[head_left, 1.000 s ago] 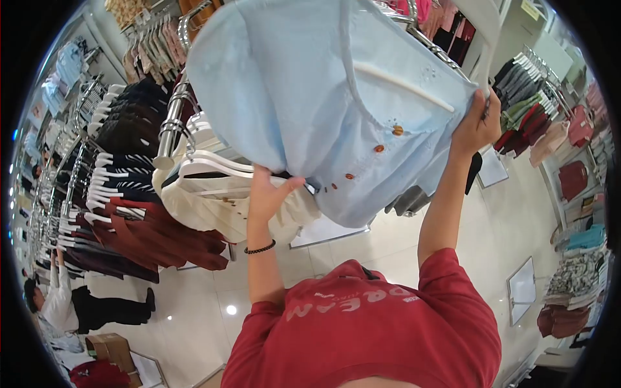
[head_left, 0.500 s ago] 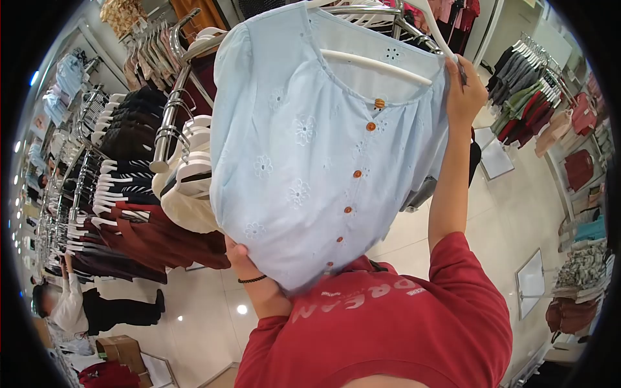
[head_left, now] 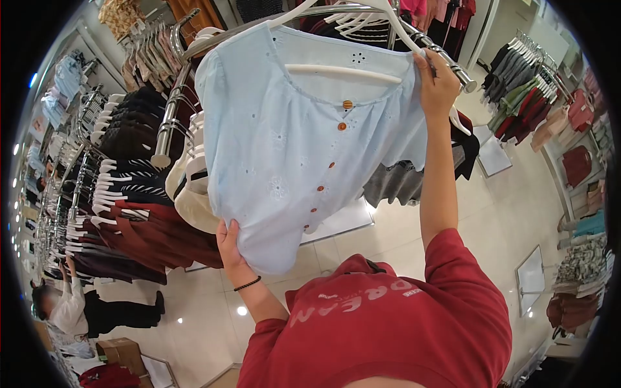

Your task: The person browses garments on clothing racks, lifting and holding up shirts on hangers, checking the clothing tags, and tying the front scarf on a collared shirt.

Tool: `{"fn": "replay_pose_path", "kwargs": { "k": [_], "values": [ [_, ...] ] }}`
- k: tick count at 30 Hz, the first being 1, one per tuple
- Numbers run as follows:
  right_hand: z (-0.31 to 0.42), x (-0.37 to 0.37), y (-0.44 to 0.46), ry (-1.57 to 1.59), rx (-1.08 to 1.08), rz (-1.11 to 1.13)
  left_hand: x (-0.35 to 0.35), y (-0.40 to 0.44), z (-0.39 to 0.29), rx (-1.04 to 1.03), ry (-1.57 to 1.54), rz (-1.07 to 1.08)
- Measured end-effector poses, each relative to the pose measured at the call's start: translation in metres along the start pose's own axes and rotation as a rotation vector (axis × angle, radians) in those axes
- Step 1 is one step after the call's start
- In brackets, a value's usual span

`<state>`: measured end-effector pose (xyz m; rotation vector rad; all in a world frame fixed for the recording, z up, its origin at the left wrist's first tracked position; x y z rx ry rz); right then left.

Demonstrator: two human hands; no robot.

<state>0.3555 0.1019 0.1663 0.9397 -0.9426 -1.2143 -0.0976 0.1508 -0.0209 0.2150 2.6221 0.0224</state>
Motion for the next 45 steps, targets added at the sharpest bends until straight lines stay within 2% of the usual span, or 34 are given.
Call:
{"fn": "replay_pose_path", "kwargs": {
  "k": [4,7,10,12,14,17,19,22,25,31,34,40,43,45],
  "values": [
    [0.016,0.002,-0.003,0.021,0.085,-0.068,0.016,0.0,0.003,0.031,-0.01,-0.017],
    [0.026,0.005,-0.004,0.069,0.138,-0.141,0.055,0.004,0.015,-0.004,0.124,0.046],
    [0.036,0.002,-0.008,0.162,0.097,-0.179,0.055,0.013,0.01,-0.065,-0.21,0.246],
    [0.037,-0.005,-0.013,0.175,0.051,-0.138,0.028,0.01,-0.002,-0.101,-0.49,0.526],
    [0.033,-0.012,-0.018,0.195,-0.022,-0.087,0.018,0.013,-0.01,-0.165,-0.477,0.53],
    [0.033,-0.021,-0.027,0.208,-0.065,-0.083,0.012,0.023,-0.015,-0.234,-0.188,0.18],
    [0.025,-0.025,-0.035,0.217,-0.108,-0.105,-0.017,0.017,-0.043,-0.213,-0.194,0.024],
    [0.012,-0.031,-0.048,0.263,-0.207,-0.123,-0.022,0.011,-0.061,-0.224,-0.433,-0.109],
    [0.002,-0.034,-0.057,0.28,-0.281,-0.132,-0.015,0.013,-0.064,-0.374,-0.423,-0.086],
    [-0.003,-0.031,-0.059,0.153,-0.254,-0.129,-0.006,0.005,-0.065,-0.52,-0.229,-0.074],
    [-0.002,-0.033,-0.059,0.15,-0.256,-0.131,-0.006,-0.001,-0.065,-0.535,-0.183,0.076],
    [0.001,-0.047,-0.069,0.308,-0.325,-0.112,-0.021,-0.012,-0.05,-0.264,-0.629,0.359],
    [0.008,-0.051,-0.074,0.288,-0.318,-0.091,-0.027,-0.009,-0.048,-0.243,-0.707,0.456],
    [0.003,-0.053,-0.076,0.29,-0.317,-0.08,-0.027,-0.012,-0.051,-0.266,-0.394,0.124]
  ]
}}
Point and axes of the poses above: each hand's wrist, its own y-axis towards the middle knuckle, its own x-axis out of the back of the hand, z = x × y, the point moved 3 cm from there along y, towards the middle knuckle, and after that the axes turned 1 degree about x, right-handed, at the moved point
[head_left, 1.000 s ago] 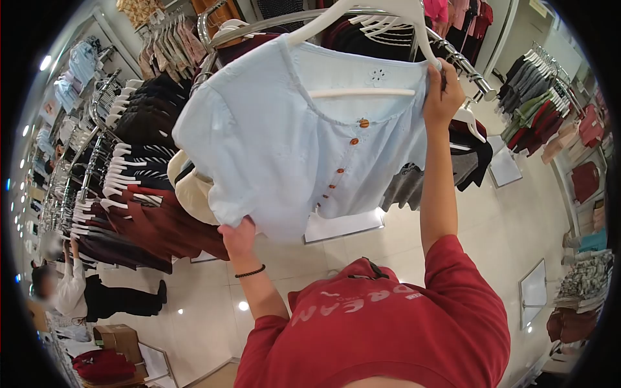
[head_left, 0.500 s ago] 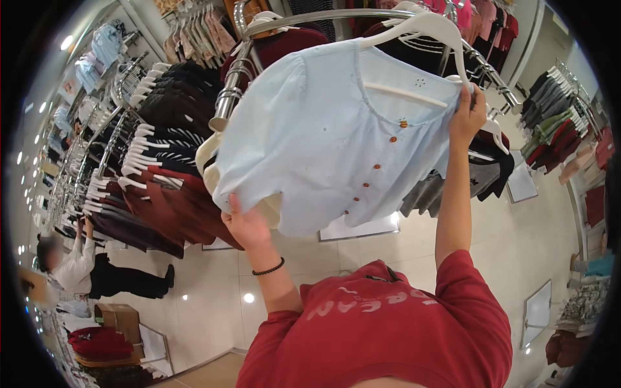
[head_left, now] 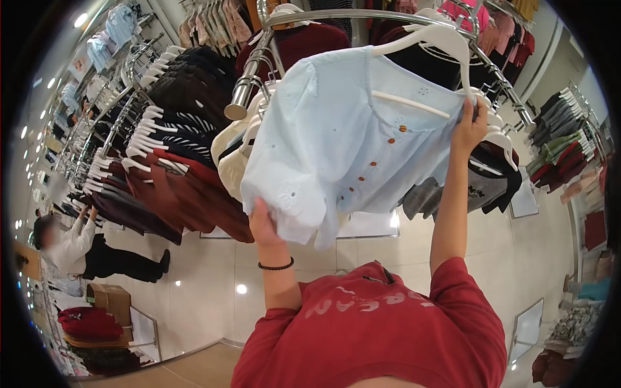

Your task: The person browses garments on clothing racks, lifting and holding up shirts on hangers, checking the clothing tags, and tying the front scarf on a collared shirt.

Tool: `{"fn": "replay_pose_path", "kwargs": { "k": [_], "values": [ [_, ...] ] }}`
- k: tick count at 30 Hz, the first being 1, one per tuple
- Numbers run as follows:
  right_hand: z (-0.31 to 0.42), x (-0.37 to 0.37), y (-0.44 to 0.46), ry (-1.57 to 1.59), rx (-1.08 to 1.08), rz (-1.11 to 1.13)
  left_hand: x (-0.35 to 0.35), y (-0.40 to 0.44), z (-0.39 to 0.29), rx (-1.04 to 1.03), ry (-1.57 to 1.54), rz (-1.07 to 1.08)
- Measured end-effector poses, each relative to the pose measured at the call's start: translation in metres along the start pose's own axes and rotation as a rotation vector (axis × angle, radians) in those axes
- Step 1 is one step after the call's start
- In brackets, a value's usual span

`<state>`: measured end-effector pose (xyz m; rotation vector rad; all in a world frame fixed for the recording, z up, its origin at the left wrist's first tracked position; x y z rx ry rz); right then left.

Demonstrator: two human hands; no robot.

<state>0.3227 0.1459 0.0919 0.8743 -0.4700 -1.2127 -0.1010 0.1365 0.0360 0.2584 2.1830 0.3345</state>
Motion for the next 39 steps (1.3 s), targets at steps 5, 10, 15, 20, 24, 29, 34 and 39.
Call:
{"fn": "replay_pose_path", "kwargs": {
  "k": [5,10,15,20,24,29,34,39],
  "values": [
    [-0.014,0.006,0.004,-0.068,0.008,-0.024,-0.015,0.011,-0.036,-0.142,0.341,0.0],
    [-0.022,0.011,0.002,-0.014,-0.074,-0.007,-0.017,0.015,-0.054,-0.216,0.418,-0.023],
    [-0.023,0.014,-0.002,-0.015,-0.093,-0.011,-0.016,0.016,-0.067,-0.31,0.46,-0.079],
    [-0.021,0.015,-0.004,0.008,-0.092,-0.026,-0.015,0.014,-0.073,-0.365,0.502,-0.079],
    [-0.024,0.015,-0.008,0.033,-0.138,0.003,-0.001,0.0,-0.076,-0.511,0.448,-0.006],
    [-0.015,0.001,-0.02,0.11,-0.139,0.025,-0.053,-0.008,-0.087,-0.42,0.25,0.909],
    [-0.016,-0.028,-0.05,0.777,-0.424,0.047,-0.061,-0.014,-0.089,-0.474,0.002,1.122],
    [-0.052,-0.095,-0.039,1.796,-0.325,0.747,-0.136,-0.036,-0.04,-0.499,0.406,0.454]
  ]
}}
Point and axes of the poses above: each hand's wrist, its own y-axis towards the middle knuckle, its own x-axis out of the back of the hand, z = x × y, the point moved 3 cm from there along y, towards the middle knuckle, and after that the axes turned 1 degree about x, right-handed, at the moved point
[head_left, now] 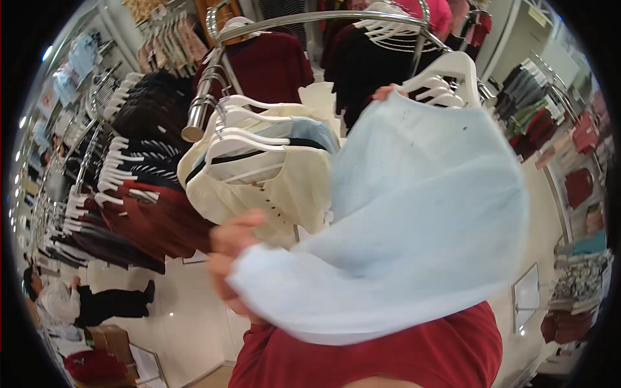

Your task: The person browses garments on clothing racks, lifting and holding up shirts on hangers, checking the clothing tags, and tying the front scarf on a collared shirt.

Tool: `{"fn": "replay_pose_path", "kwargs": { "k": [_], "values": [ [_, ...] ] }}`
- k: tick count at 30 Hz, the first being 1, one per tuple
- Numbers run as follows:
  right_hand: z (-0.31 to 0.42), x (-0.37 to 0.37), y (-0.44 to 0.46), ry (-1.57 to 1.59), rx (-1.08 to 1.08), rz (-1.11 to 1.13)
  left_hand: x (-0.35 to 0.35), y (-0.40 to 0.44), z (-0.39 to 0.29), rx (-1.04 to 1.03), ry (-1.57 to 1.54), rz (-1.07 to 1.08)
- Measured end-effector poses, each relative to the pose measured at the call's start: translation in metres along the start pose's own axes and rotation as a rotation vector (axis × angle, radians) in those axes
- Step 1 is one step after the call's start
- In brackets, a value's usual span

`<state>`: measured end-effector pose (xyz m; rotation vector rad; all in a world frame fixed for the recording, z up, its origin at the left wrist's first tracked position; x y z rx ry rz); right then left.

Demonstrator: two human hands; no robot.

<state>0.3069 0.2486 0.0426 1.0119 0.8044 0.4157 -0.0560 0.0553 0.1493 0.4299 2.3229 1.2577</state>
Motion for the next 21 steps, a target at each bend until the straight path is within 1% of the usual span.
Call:
{"fn": "replay_pose_path", "kwargs": {
  "k": [1,2,4,5,6,7,9,11,14,17,20,21],
  "values": [
    [-0.006,0.01,0.007,0.088,-0.069,0.16,-0.006,-0.006,0.008,0.064,-0.008,0.159],
    [-0.01,0.015,0.012,0.144,-0.108,0.279,0.0,-0.019,0.02,0.185,-0.383,0.655],
    [-0.022,-0.003,0.021,0.218,-0.118,0.432,-0.036,-0.031,0.022,0.342,-0.127,1.177],
    [-0.023,-0.029,0.025,0.244,-0.094,0.435,-0.037,-0.042,0.038,0.583,-0.152,1.314],
    [-0.024,-0.056,0.029,0.271,-0.07,0.439,-0.027,-0.039,0.05,0.526,-0.123,1.199],
    [-0.024,-0.068,0.035,0.268,-0.01,0.49,-0.013,-0.034,0.063,0.475,-0.098,1.079],
    [-0.02,-0.086,0.044,0.266,0.072,0.607,0.008,-0.027,0.09,0.758,-0.214,0.468],
    [-0.01,-0.106,0.048,0.252,0.09,0.631,0.029,-0.021,0.118,0.648,0.144,0.166],
    [-0.005,-0.127,0.048,0.312,0.11,0.655,0.03,-0.025,0.145,0.693,0.059,0.105],
    [-0.008,-0.147,0.041,0.379,0.122,0.606,0.015,-0.037,0.161,0.795,-0.211,0.212],
    [-0.018,-0.149,0.04,0.45,0.15,0.594,0.014,-0.037,0.16,0.865,-0.246,0.247],
    [-0.022,-0.143,0.044,0.466,0.179,0.625,0.02,-0.038,0.163,0.862,-0.186,0.211]
  ]
}}
Point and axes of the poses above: each hand's wrist, its own y-axis towards the middle knuckle, its own x-axis out of the back of the hand, z = x × y, the point moved 3 cm from there along y, towards the middle knuckle, and after that the axes turned 1 degree about x, right-handed, at the moved point
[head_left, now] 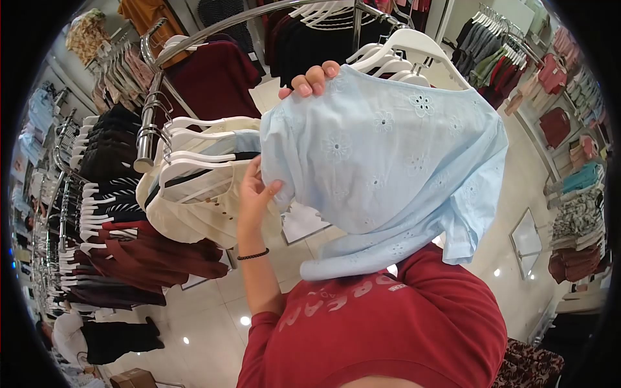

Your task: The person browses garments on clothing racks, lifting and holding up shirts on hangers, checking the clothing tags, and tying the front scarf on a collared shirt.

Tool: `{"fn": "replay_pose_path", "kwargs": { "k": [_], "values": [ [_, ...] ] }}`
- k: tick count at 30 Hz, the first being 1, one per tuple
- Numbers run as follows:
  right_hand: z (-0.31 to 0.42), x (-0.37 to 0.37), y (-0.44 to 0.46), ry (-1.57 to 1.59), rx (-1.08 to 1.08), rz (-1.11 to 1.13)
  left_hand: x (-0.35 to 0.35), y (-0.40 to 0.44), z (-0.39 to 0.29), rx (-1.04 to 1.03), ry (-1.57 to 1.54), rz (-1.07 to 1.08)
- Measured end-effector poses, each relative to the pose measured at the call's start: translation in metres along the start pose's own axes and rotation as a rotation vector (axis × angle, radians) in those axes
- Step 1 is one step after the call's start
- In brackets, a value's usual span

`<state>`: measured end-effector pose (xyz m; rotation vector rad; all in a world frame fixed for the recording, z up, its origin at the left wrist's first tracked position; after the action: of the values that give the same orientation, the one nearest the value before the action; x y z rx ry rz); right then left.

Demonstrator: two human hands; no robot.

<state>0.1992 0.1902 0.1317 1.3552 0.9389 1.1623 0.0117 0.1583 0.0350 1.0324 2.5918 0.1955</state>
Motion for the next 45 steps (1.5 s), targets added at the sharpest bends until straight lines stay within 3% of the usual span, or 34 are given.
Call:
{"fn": "replay_pose_path", "kwargs": {
  "k": [2,5,10,11,14,17,20,23,28,35,38,41,45],
  "values": [
    [0.002,0.002,0.0,-0.003,0.031,-0.009,0.022,0.001,0.005,-0.007,0.076,-0.11],
    [0.006,-0.007,0.003,-0.037,0.043,-0.105,0.055,-0.001,-0.008,-0.101,-0.113,-0.289],
    [-0.004,0.008,-0.007,-0.045,0.107,-0.059,0.084,-0.004,-0.036,-0.217,0.047,-0.57],
    [-0.005,0.01,-0.008,-0.065,0.108,-0.168,0.087,-0.003,-0.042,-0.231,0.081,-0.618],
    [-0.007,0.004,-0.001,-0.145,0.106,-0.448,0.086,0.0,-0.057,-0.279,0.072,-0.581],
    [-0.002,0.009,0.002,-0.206,0.074,-0.487,0.093,0.004,-0.058,-0.203,0.133,-0.578],
    [0.0,0.013,0.006,-0.242,0.055,-0.49,0.084,0.002,-0.062,-0.296,0.09,-0.636],
    [0.0,0.014,0.01,-0.276,0.046,-0.497,0.075,0.002,-0.063,-0.264,0.072,-0.694],
    [0.007,0.021,0.018,-0.427,0.013,-0.557,0.099,0.017,-0.021,-0.42,0.073,-0.427],
    [0.049,0.023,0.031,-0.972,-0.045,-0.705,0.015,0.037,0.079,-0.111,0.047,-0.008],
    [0.077,0.02,0.04,-1.303,-0.071,-0.757,-0.022,0.038,0.073,0.036,0.001,0.12],
    [0.102,0.018,0.045,-1.609,-0.103,-0.785,-0.016,0.045,0.087,0.207,-0.032,0.161],
    [0.132,0.019,0.053,-1.903,-0.148,-0.788,-0.003,0.042,0.052,0.169,-0.028,-0.018]
  ]
}}
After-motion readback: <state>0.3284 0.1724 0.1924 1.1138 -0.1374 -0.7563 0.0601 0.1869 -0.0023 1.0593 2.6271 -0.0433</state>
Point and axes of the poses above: each hand's wrist, its own y-axis towards the middle knuckle, its own x-axis out of the back of the hand, z = x × y, the point moved 3 cm from there along y, towards the middle knuckle, and after that the axes turned 1 degree about x, right-handed, at the moved point
